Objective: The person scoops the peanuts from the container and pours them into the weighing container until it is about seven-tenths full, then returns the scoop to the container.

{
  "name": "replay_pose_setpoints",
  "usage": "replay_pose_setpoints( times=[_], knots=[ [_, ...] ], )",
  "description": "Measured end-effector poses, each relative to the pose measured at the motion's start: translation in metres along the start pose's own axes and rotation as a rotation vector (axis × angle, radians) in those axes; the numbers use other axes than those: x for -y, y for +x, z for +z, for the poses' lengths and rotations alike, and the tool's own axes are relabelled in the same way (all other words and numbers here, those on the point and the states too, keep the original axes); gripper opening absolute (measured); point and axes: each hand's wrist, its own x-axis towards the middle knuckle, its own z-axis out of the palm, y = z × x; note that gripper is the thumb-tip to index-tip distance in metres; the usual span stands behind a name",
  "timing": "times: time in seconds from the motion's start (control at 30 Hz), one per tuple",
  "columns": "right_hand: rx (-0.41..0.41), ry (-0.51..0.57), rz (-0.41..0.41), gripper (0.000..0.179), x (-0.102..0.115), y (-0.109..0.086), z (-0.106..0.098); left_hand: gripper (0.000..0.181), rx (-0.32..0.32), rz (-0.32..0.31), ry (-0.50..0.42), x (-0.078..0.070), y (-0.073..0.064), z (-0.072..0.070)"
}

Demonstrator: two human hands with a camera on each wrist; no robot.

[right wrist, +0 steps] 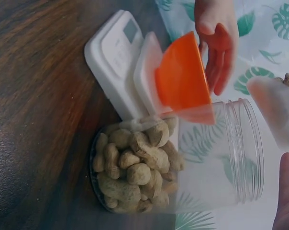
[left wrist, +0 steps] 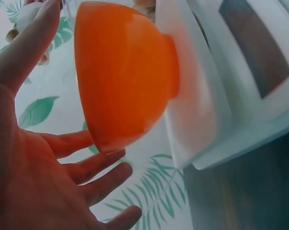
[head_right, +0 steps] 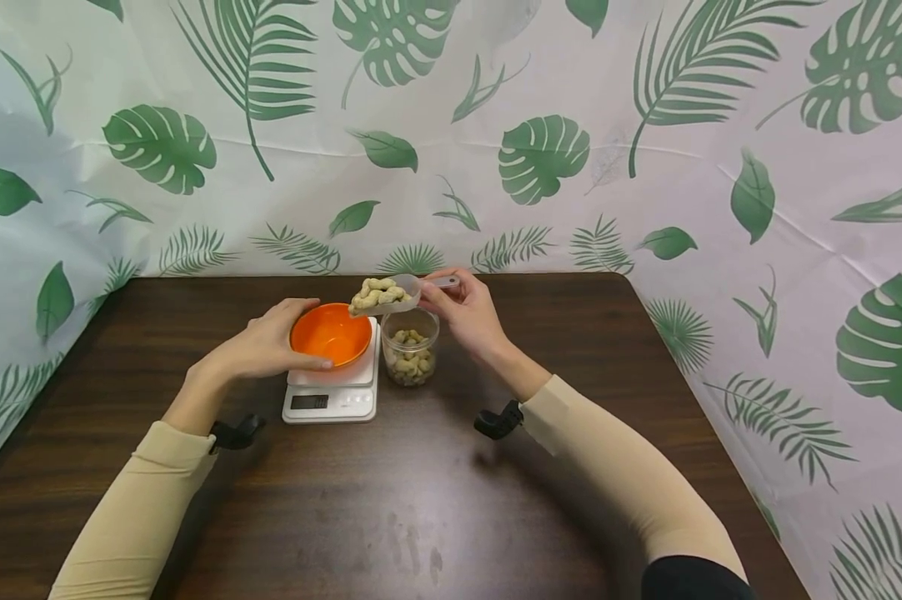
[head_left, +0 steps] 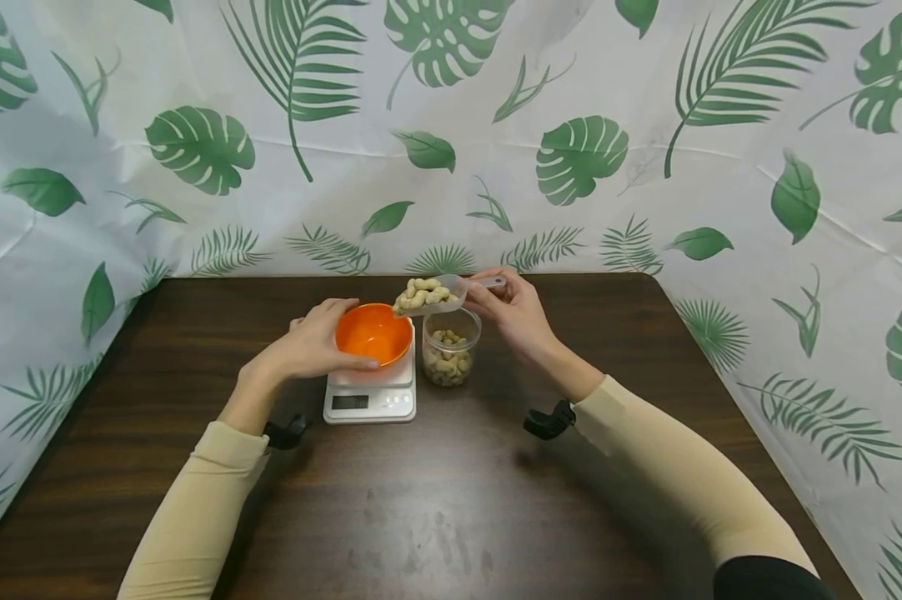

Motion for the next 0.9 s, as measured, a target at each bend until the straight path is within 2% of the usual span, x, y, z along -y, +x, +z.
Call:
replay_pose_setpoints(
  times=[0.23, 0.5, 0.67, 0.9],
  knots=[
    [0.048, -0.056, 0.019, 0.014, 0.001, 0.005, 0.008, 0.111, 0.029, -0.013, -0.029, 0.005, -0.001, 0.005],
    [0.069, -0.121, 0.042, 0.02, 0.0, 0.009, 0.014, 0.109, 0.015, 0.012, -0.041, 0.006, 0.001, 0.008],
    [0.085, -0.132, 0.059, 0.02, 0.0, 0.01, 0.018, 0.112, 0.022, 0.002, -0.033, 0.006, 0.002, 0.009],
    [0.111, -0.232, 0.044, 0.02, 0.001, 0.011, 0.022, 0.11, 0.023, 0.007, -0.043, 0.004, 0.0, 0.006]
  ],
)
